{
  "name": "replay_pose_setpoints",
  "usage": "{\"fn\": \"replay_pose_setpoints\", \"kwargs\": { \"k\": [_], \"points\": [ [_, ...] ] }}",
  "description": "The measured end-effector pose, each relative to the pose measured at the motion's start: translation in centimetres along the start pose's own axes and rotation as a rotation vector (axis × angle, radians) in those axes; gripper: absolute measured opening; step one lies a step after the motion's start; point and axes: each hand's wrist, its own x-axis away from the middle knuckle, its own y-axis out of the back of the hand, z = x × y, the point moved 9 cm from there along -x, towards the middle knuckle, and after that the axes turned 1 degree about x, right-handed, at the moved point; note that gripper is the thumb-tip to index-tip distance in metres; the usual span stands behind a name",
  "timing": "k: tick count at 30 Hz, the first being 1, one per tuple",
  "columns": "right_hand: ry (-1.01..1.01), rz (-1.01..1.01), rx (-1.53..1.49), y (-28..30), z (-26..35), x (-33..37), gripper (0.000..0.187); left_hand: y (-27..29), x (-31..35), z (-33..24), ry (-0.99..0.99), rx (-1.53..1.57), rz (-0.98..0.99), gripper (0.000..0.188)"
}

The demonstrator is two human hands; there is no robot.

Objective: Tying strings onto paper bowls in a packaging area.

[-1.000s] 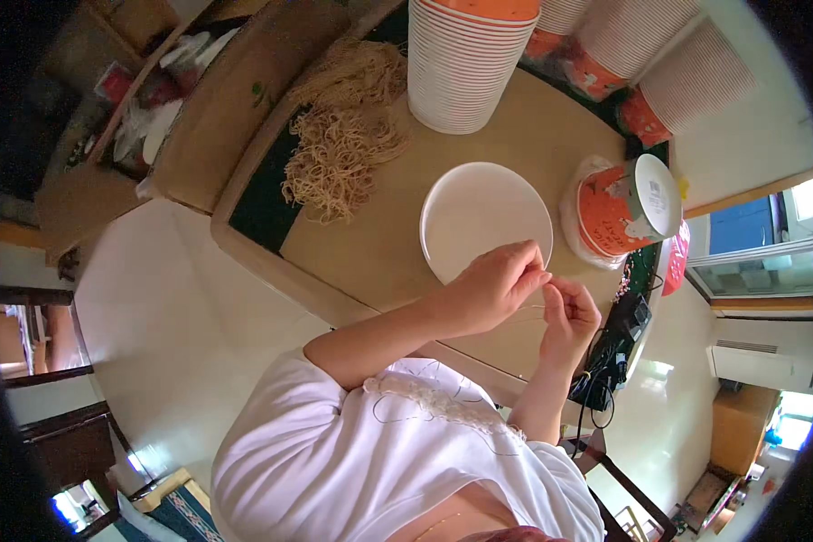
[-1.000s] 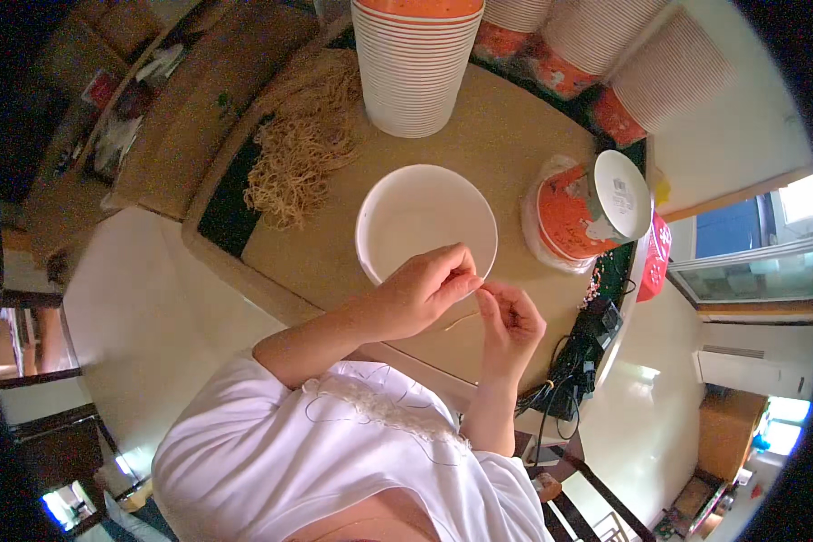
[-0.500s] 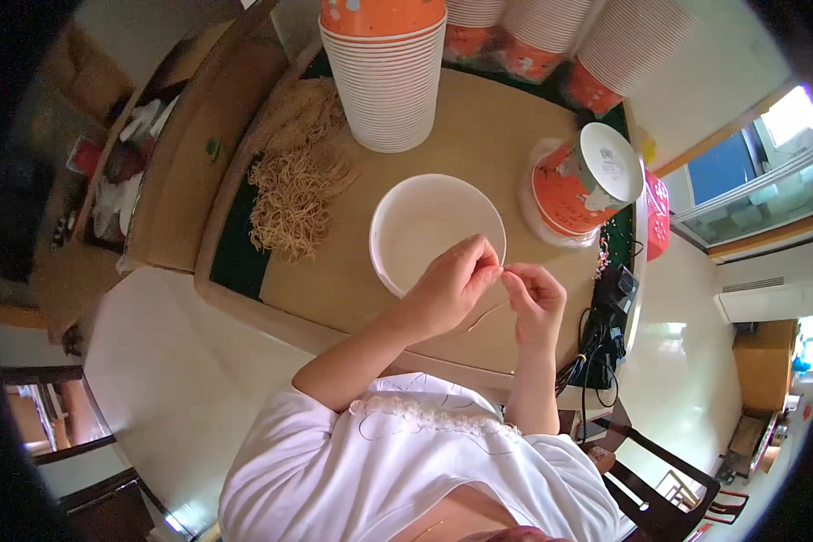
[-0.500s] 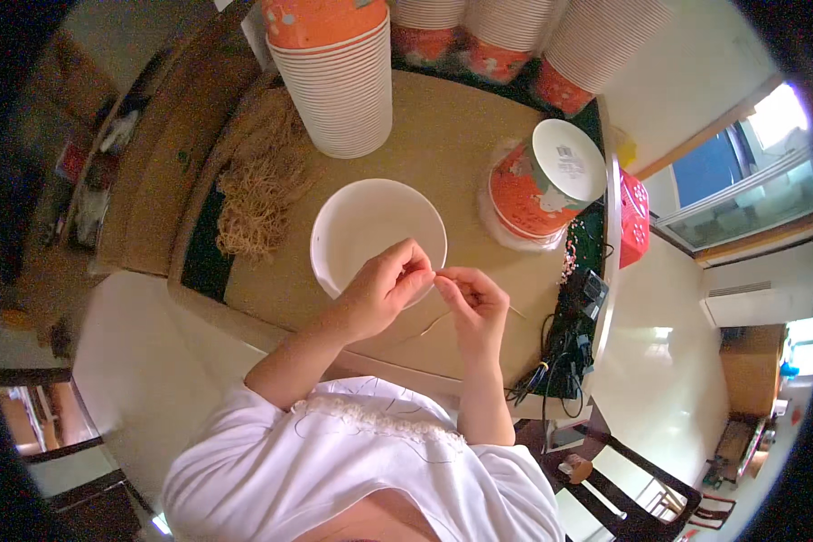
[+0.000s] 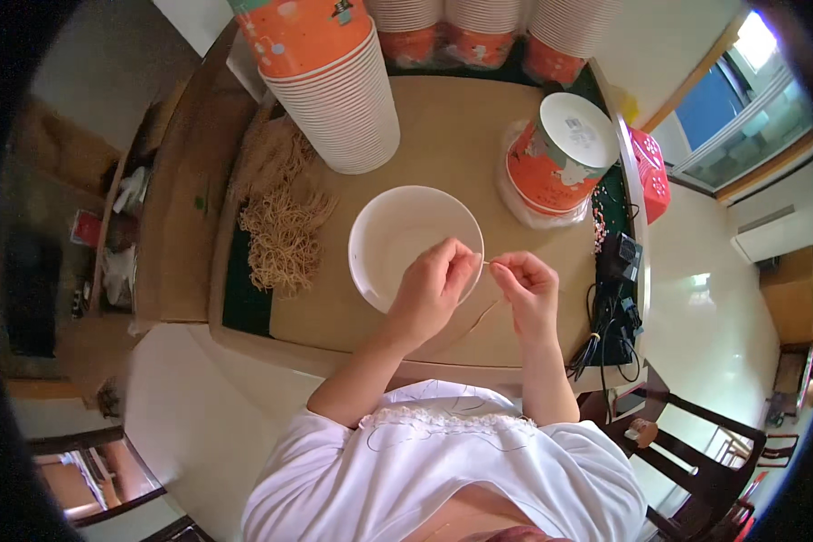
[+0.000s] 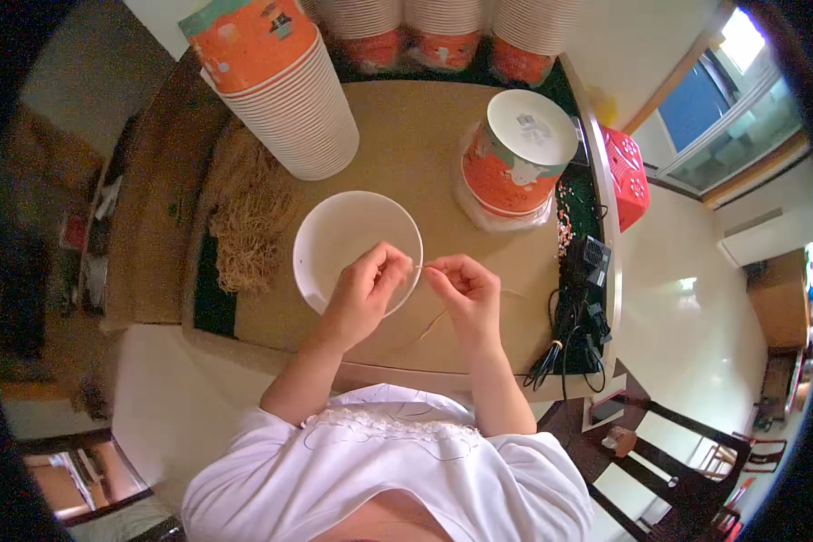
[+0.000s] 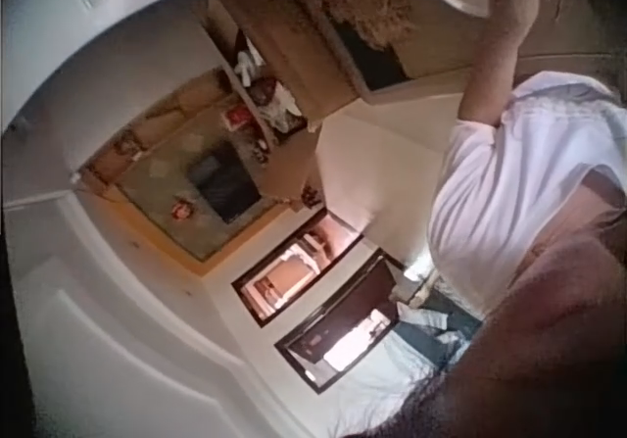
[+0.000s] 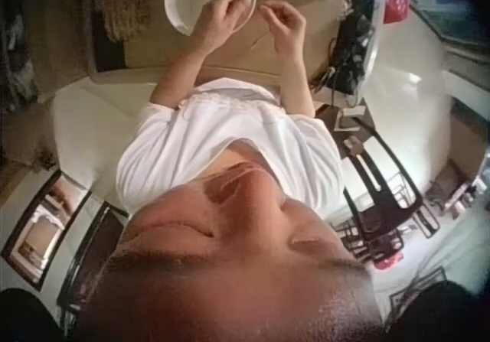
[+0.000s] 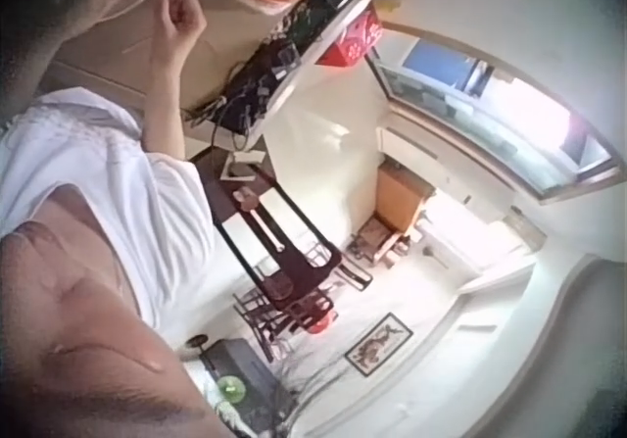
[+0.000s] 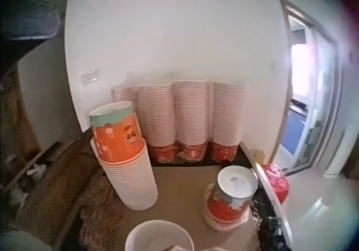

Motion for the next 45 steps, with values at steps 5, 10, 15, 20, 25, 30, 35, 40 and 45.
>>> {"fn": "replay_pose_setpoints", "kwargs": {
  "k": [5, 10, 15, 20, 25, 30, 35, 40, 45],
  "points": [
    [0.088, -0.015, 0.046, -0.3, 0.9, 0.4, 0.007, -1.1, -0.2, -0.1, 0.066, 0.000, 0.097, 0.021],
    [0.120, -0.011, 0.021, -0.8, 1.3, 0.6, 0.005, -1.1, -0.3, -0.1, 0.070, 0.029, 0.095, 0.017],
    [0.095, 0.008, 0.081, -1.0, 1.3, 0.4, 0.003, -1.0, -0.1, -0.3, 0.040, -0.009, 0.080, 0.013],
    [0.033, 0.042, 0.023, -1.0, 0.4, 0.1, 0.004, -1.2, 0.0, -0.1, 0.028, -0.020, 0.085, 0.010],
    [-0.035, 0.051, -0.052, -1.0, 0.0, -0.1, 0.005, -1.3, 0.4, -0.1, 0.023, -0.041, 0.044, 0.012],
    [0.152, -0.055, -0.036, -0.1, -1.5, -1.3, 0.004, -0.8, 0.8, -1.0, -0.172, -0.533, -0.068, 0.032],
    [0.351, -0.065, 0.108, -2.7, 1.2, -0.4, 0.008, 1.6, 1.2, 0.0, 0.057, -0.291, -0.009, 0.036],
    [0.379, -0.012, 0.169, -4.3, 1.8, 0.0, 0.010, 3.1, 2.4, 1.4, 0.154, -0.116, -0.035, 0.039],
    [0.394, 0.007, 0.179, -4.1, 2.4, 0.2, 0.011, 2.7, 2.1, 0.9, 0.121, -0.083, -0.004, 0.042]
  ]
}}
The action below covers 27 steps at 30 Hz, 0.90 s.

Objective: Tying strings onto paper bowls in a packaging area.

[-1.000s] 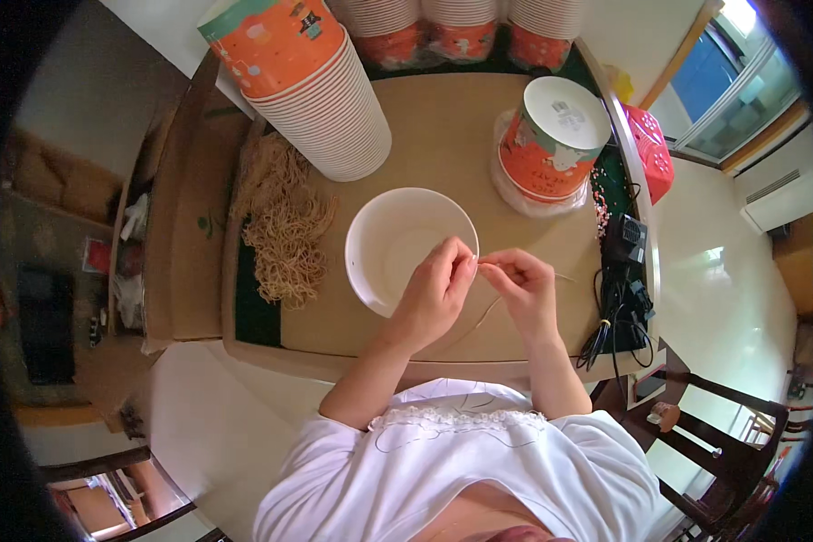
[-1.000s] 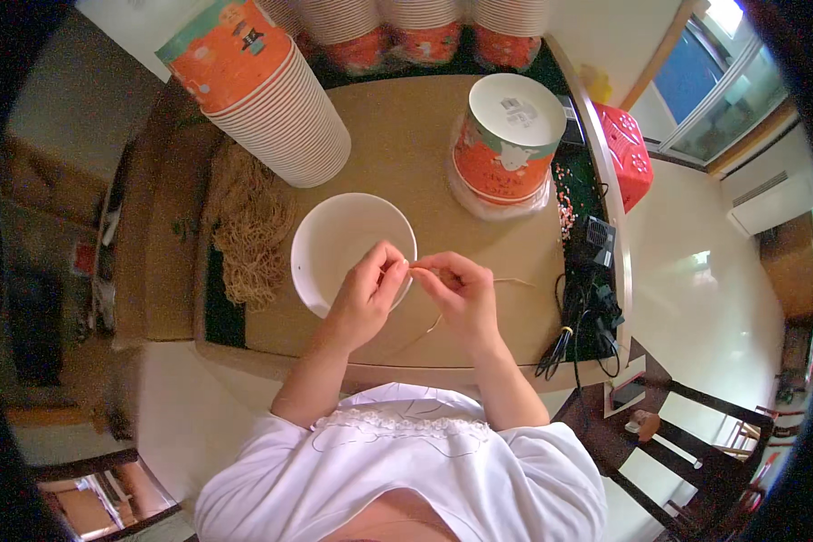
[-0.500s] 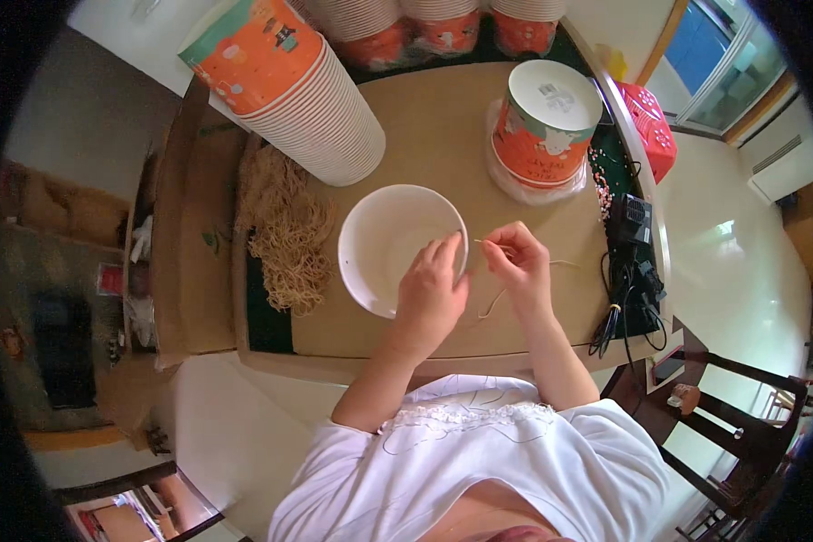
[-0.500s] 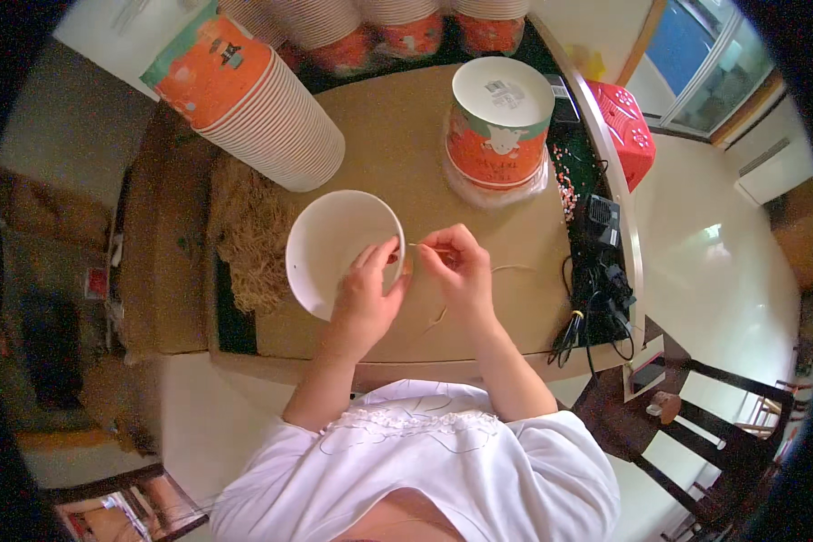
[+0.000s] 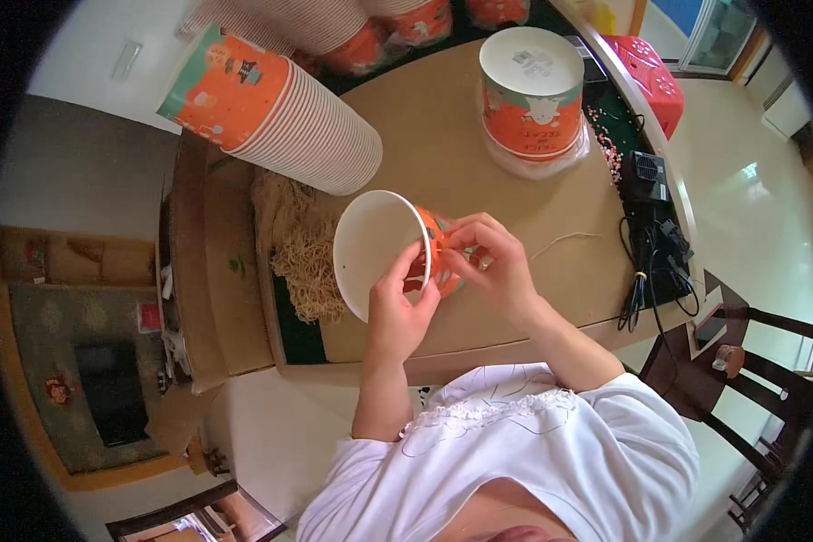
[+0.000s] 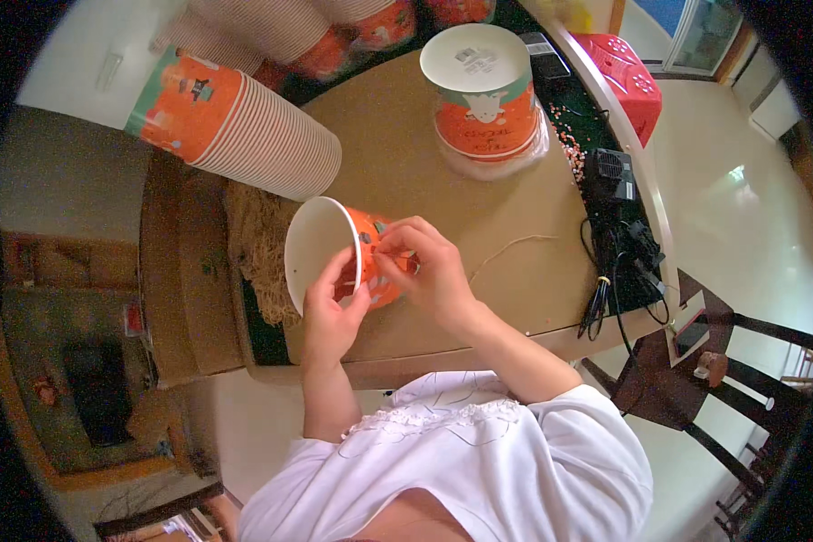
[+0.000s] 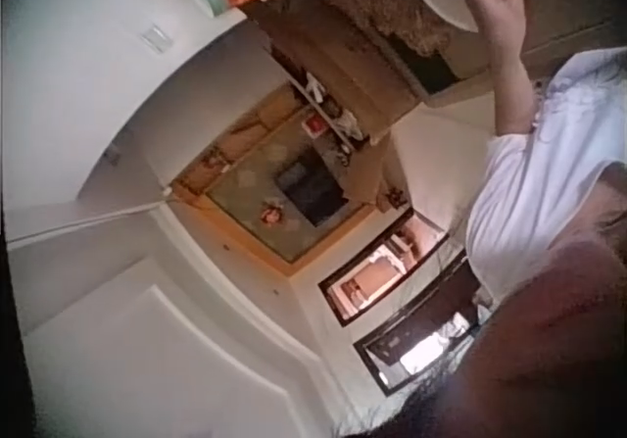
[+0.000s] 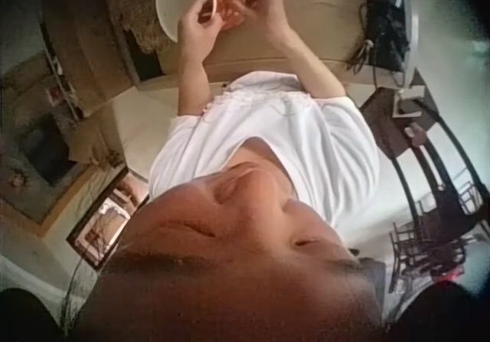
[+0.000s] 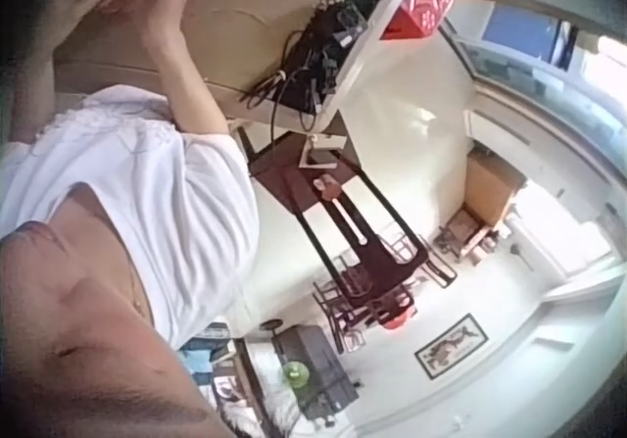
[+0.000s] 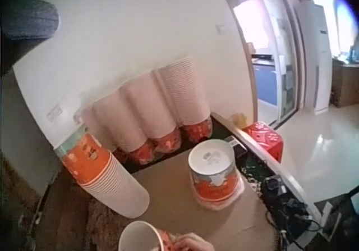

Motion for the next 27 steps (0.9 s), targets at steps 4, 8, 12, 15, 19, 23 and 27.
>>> {"fn": "replay_pose_setpoints", "kwargs": {
  "k": [4, 8, 12, 15, 19, 23, 27],
  "points": [
    [-0.028, 0.010, 0.046, 0.2, -0.3, 0.0, 0.011, -0.6, 0.2, -0.9, -0.040, -0.039, 0.049, 0.043],
    [-0.106, 0.014, 0.021, 0.3, -1.1, 0.3, 0.012, -1.2, 0.2, -1.6, -0.039, -0.060, 0.103, 0.036],
    [-0.074, 0.031, 0.073, 0.5, -1.7, 0.7, 0.009, -1.1, 0.2, -1.5, -0.074, -0.099, 0.102, 0.031],
    [-0.170, 0.017, -0.030, 0.5, -2.7, 1.1, 0.008, -1.2, 0.2, -0.6, -0.035, -0.130, 0.072, 0.031],
    [-0.209, 0.017, -0.093, 0.2, -3.7, 1.5, 0.008, -1.2, 0.2, -0.6, -0.025, -0.126, 0.067, 0.031],
    [-0.169, 0.007, -0.042, 0.2, -3.4, 1.4, 0.008, -1.1, 0.1, -0.4, -0.041, -0.123, 0.061, 0.031],
    [-0.150, -0.028, 0.005, 0.4, -3.1, 1.4, 0.011, -1.3, 0.1, -0.2, -0.032, -0.121, 0.068, 0.032]
  ]
}}
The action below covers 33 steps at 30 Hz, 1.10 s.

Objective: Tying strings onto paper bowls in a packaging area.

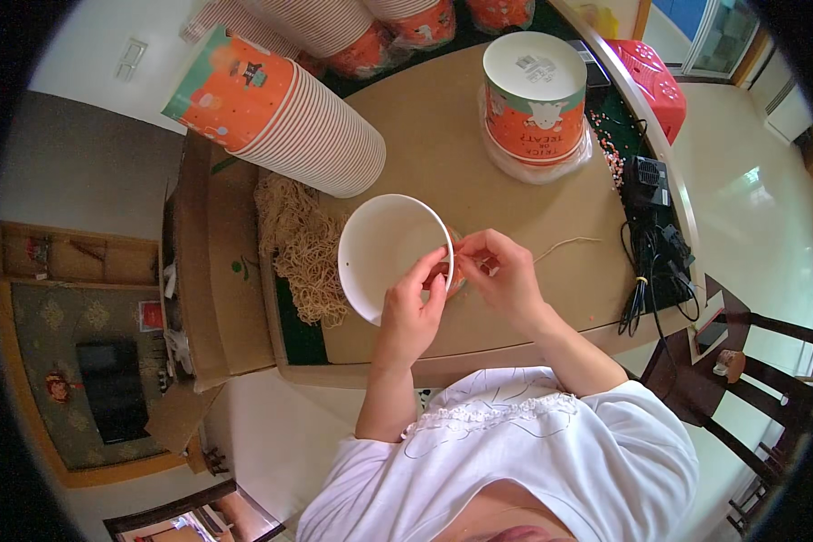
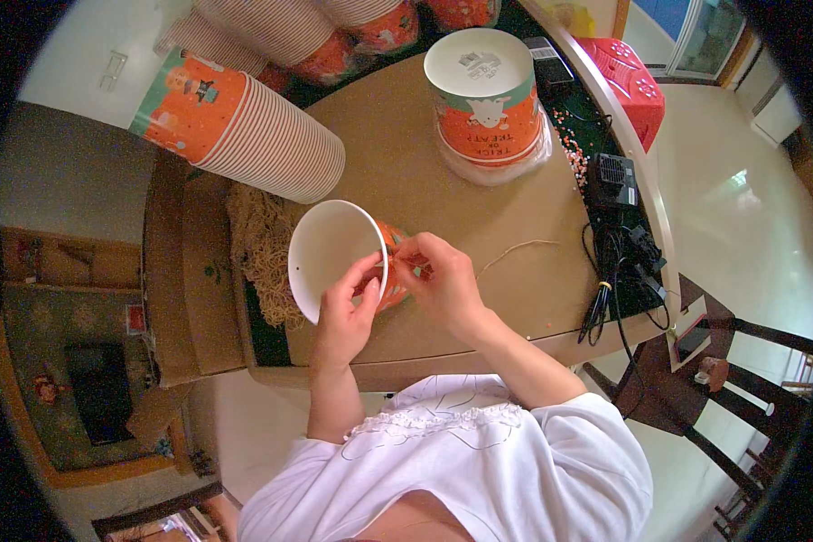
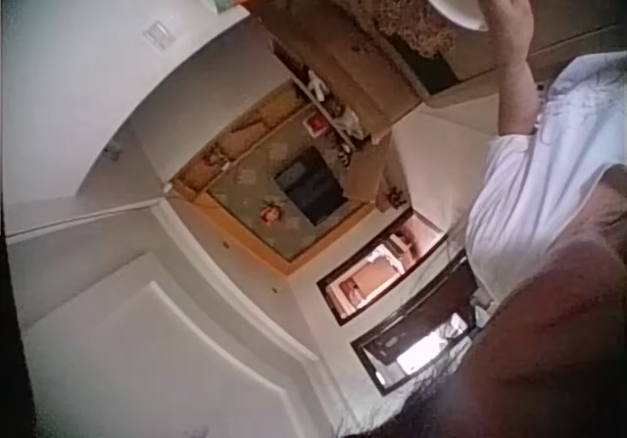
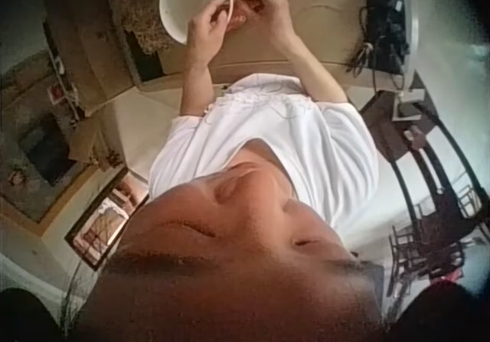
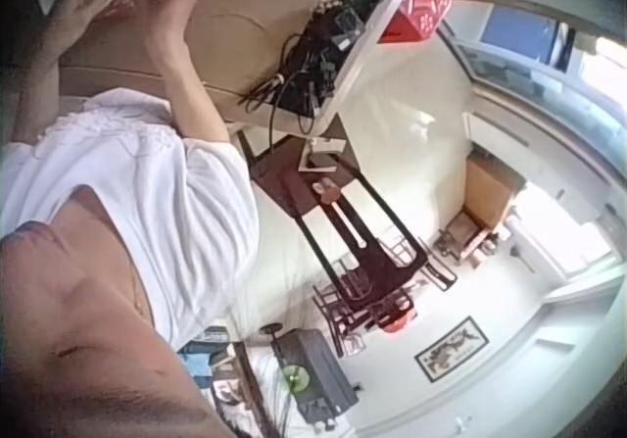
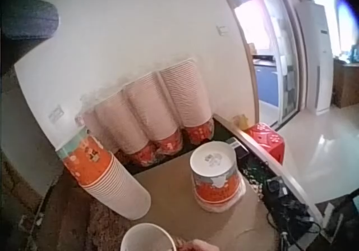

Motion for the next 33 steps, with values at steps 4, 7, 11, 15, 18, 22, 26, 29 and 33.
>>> {"fn": "replay_pose_setpoints", "kwargs": {
  "k": [4, 7, 11, 15, 18, 22, 26, 29, 33],
  "points": [
    [0.017, -0.003, 0.034, 0.0, 0.3, 0.1, 0.011, -0.2, -0.1, 0.1, 0.007, 0.010, 0.013, 0.032],
    [0.032, 0.011, 0.075, 0.0, 0.7, 0.1, 0.011, -0.4, -0.3, 0.2, 0.023, -0.006, 0.005, 0.030],
    [0.069, 0.038, 0.136, 0.1, 1.4, 0.2, 0.011, -0.4, -0.4, -0.1, -0.011, -0.195, -0.083, 0.019],
    [0.095, 0.052, 0.155, 0.4, 2.0, 0.2, 0.013, -0.7, -0.8, -1.0, -0.083, -0.287, -0.119, 0.007],
    [-0.113, 0.125, 0.068, 0.5, 1.7, 0.7, 0.016, -0.5, -0.9, -0.8, -0.041, -0.283, -0.146, 0.004],
    [0.069, 0.256, 0.298, -0.5, 6.0, 2.7, 0.016, -0.1, -1.0, 0.8, 0.096, 0.035, -0.152, 0.007],
    [0.449, 0.527, 0.445, -4.9, 10.5, 5.5, 0.023, -1.9, -1.6, 3.4, 0.293, 0.594, 0.032, 0.012],
    [0.571, 0.713, 0.598, -7.2, 9.4, 6.7, 0.043, -3.0, -1.2, 3.2, 0.419, 0.906, 0.165, 0.012],
    [0.574, 0.833, 0.712, -7.9, 8.5, 7.4, 0.048, -4.0, -0.4, 3.8, 0.537, 1.229, 0.254, 0.013]
  ]
}}
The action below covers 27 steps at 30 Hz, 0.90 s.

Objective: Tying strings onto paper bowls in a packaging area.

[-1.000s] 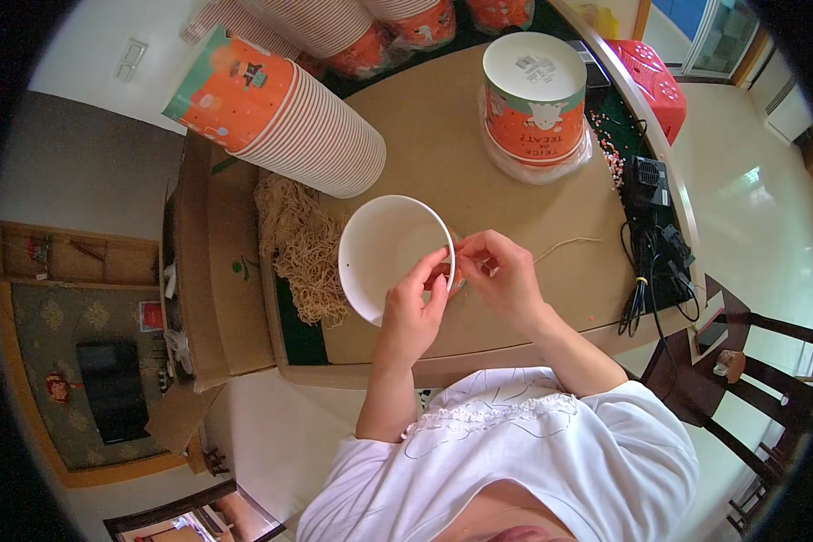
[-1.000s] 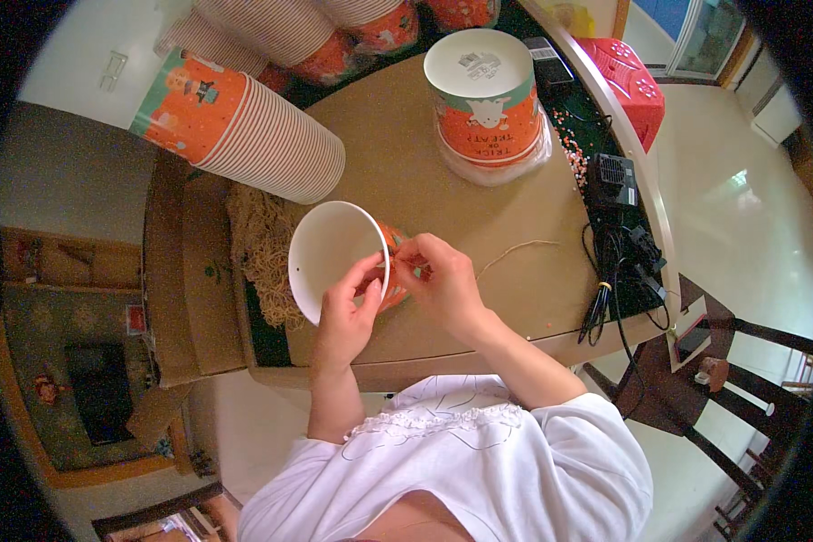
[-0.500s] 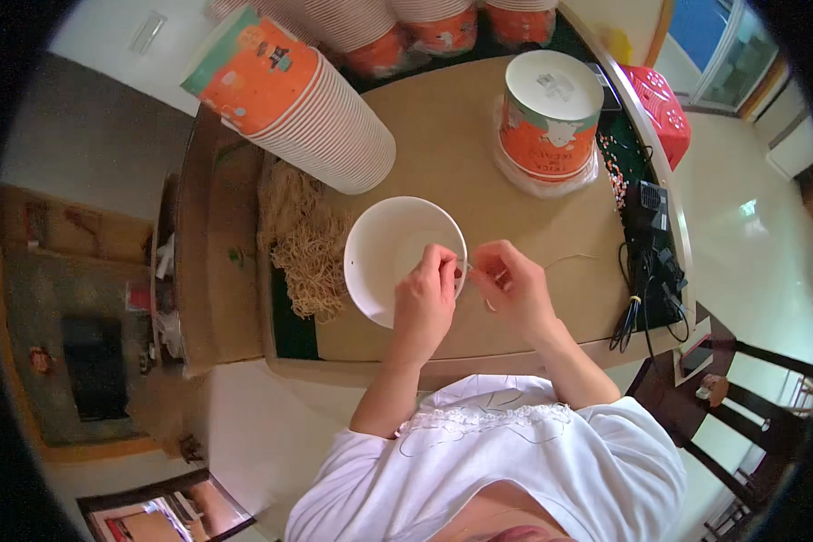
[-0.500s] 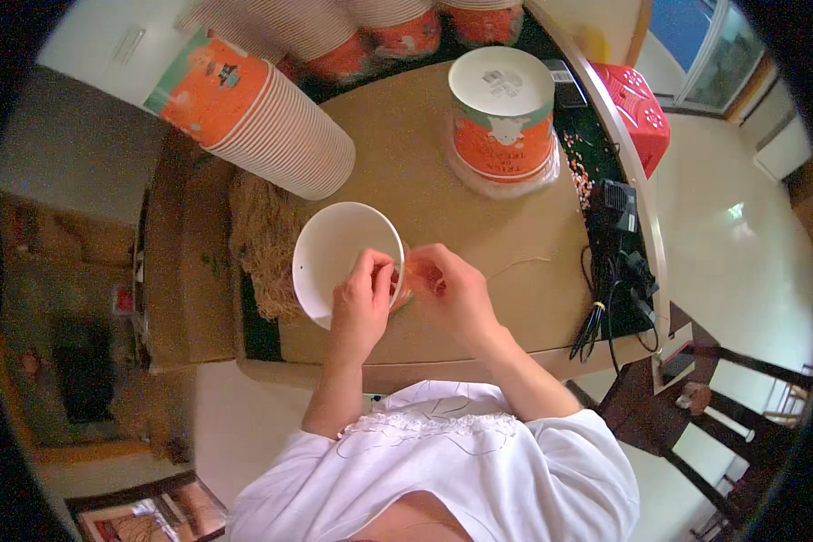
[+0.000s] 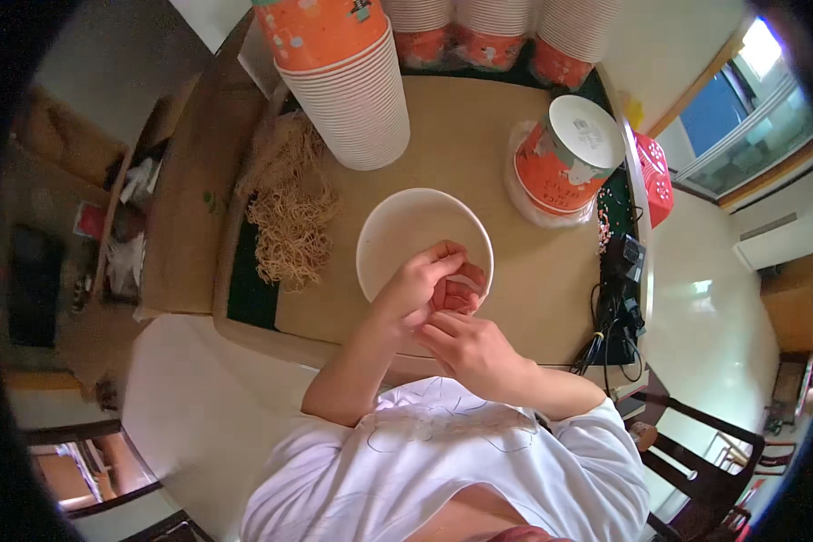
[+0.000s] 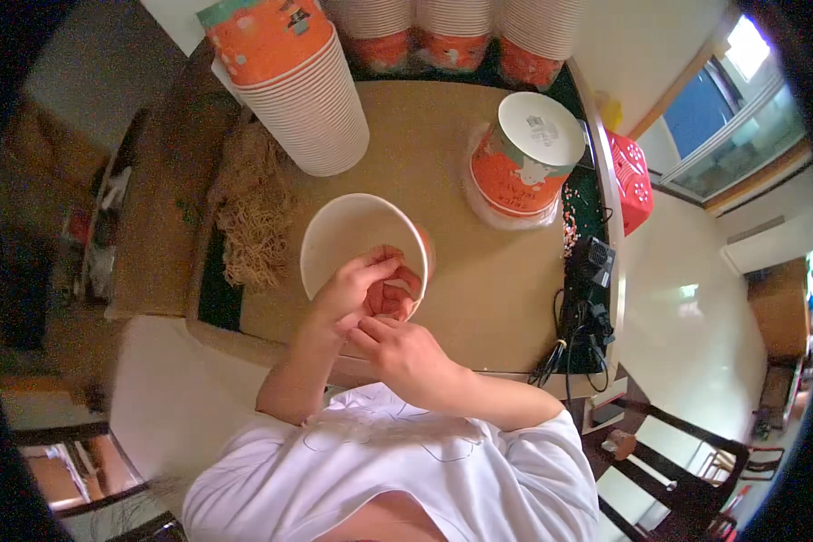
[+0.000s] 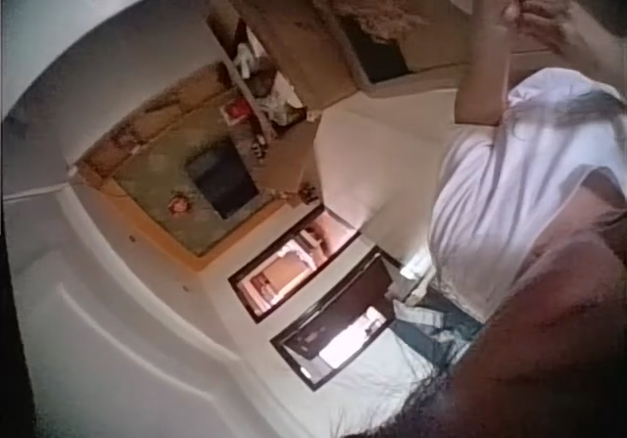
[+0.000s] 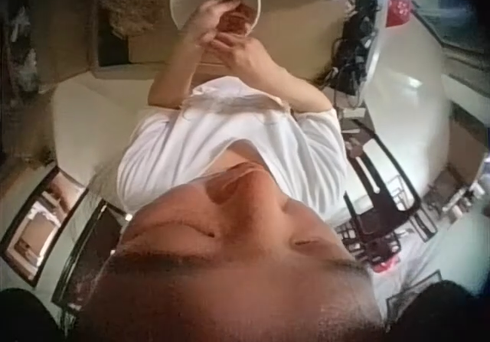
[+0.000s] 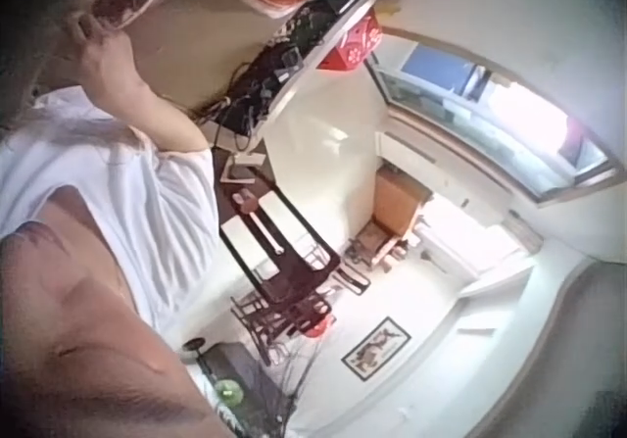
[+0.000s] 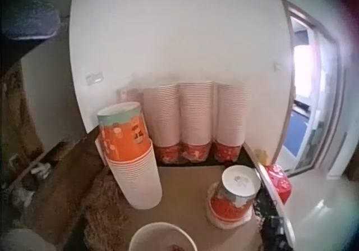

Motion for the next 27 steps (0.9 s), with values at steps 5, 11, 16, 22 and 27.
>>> {"fn": "replay_pose_setpoints", "kwargs": {
  "k": [5, 11, 16, 22, 27],
  "points": [
    [-0.005, 0.078, -0.043, -0.5, -0.2, 0.2, 0.041, -1.0, -0.2, 0.7, 0.032, 0.163, 0.063, 0.012],
    [-0.085, -0.324, 0.114, 8.0, -3.7, -1.4, 0.022, -0.4, -0.5, 0.6, -0.055, -0.065, 0.015, 0.011],
    [-0.142, -0.185, 0.318, 8.6, -6.9, -3.2, 0.014, -0.4, 0.3, -1.6, -0.517, -0.483, -0.090, 0.014],
    [-0.101, -0.008, 0.361, 8.1, -6.7, -3.5, 0.009, -1.1, 1.7, -3.5, -0.690, -0.819, -0.210, 0.014],
    [-0.228, 0.031, 0.187, 6.8, -9.7, -3.0, 0.008, -2.5, 3.2, -4.5, -0.704, -0.844, -0.206, 0.019]
  ]
}}
